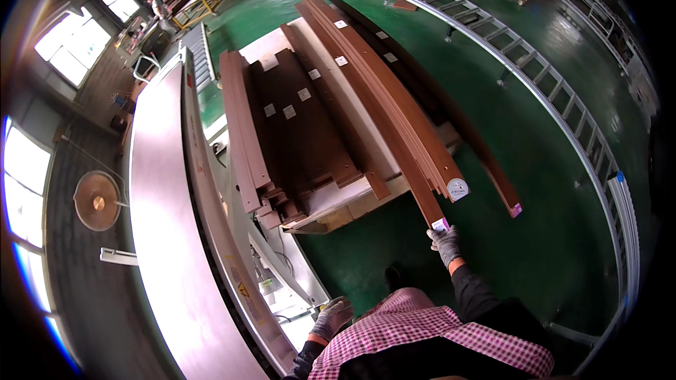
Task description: The person sands long wooden boards one at a time by placing them on a belt sanding machine and moving them back and forth, then transfers each sanded board to a stack on a pallet.
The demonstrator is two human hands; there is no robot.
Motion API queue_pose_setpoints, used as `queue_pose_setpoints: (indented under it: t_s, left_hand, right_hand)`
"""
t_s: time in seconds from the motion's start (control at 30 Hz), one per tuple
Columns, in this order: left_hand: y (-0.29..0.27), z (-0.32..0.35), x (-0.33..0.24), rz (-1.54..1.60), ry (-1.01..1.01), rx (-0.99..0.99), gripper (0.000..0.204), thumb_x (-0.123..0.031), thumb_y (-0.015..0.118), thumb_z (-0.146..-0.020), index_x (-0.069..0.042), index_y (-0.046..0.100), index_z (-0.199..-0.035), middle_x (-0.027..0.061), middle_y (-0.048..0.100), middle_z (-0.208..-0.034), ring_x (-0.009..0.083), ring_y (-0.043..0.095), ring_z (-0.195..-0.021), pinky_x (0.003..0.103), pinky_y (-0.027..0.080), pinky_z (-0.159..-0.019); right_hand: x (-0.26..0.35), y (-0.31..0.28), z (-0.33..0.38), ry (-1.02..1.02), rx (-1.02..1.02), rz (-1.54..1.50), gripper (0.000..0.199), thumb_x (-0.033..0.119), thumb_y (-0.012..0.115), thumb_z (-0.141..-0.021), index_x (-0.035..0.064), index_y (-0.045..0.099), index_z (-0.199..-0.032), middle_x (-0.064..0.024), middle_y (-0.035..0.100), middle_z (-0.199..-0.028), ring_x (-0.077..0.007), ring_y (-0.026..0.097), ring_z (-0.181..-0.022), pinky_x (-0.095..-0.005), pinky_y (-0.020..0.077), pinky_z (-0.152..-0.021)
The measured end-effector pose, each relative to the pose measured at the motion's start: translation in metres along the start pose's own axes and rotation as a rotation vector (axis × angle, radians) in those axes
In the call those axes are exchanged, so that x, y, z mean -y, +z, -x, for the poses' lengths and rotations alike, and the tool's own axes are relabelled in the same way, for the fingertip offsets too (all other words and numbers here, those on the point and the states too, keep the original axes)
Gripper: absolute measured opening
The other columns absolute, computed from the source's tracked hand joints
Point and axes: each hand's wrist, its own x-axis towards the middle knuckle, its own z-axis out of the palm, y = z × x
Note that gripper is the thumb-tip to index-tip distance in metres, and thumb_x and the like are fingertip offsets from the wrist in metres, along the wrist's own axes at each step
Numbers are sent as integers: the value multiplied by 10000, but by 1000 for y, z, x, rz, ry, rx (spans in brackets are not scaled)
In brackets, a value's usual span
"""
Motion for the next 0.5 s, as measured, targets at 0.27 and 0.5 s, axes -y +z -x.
queue_pose_setpoints:
  t_s: [0.27,0.5]
  left_hand:
    - [3,50,-5,82,275,-103,436,-173,647,-913,-42,503,-1303,119,620,-1168,303,614,-1059,470,510,-924]
    - [-68,94,73,284,219,-302,355,-129,598,-927,-87,515,-1269,124,625,-1088,338,610,-994,496,516,-891]
  right_hand:
    - [4,35,-50,-266,-62,139,753,69,809,-752,135,312,-1314,12,588,-775,-100,484,-491,-307,499,-460]
    - [10,32,-50,-348,-23,132,697,88,823,-741,98,357,-1259,4,598,-765,-97,514,-484,-312,524,-472]
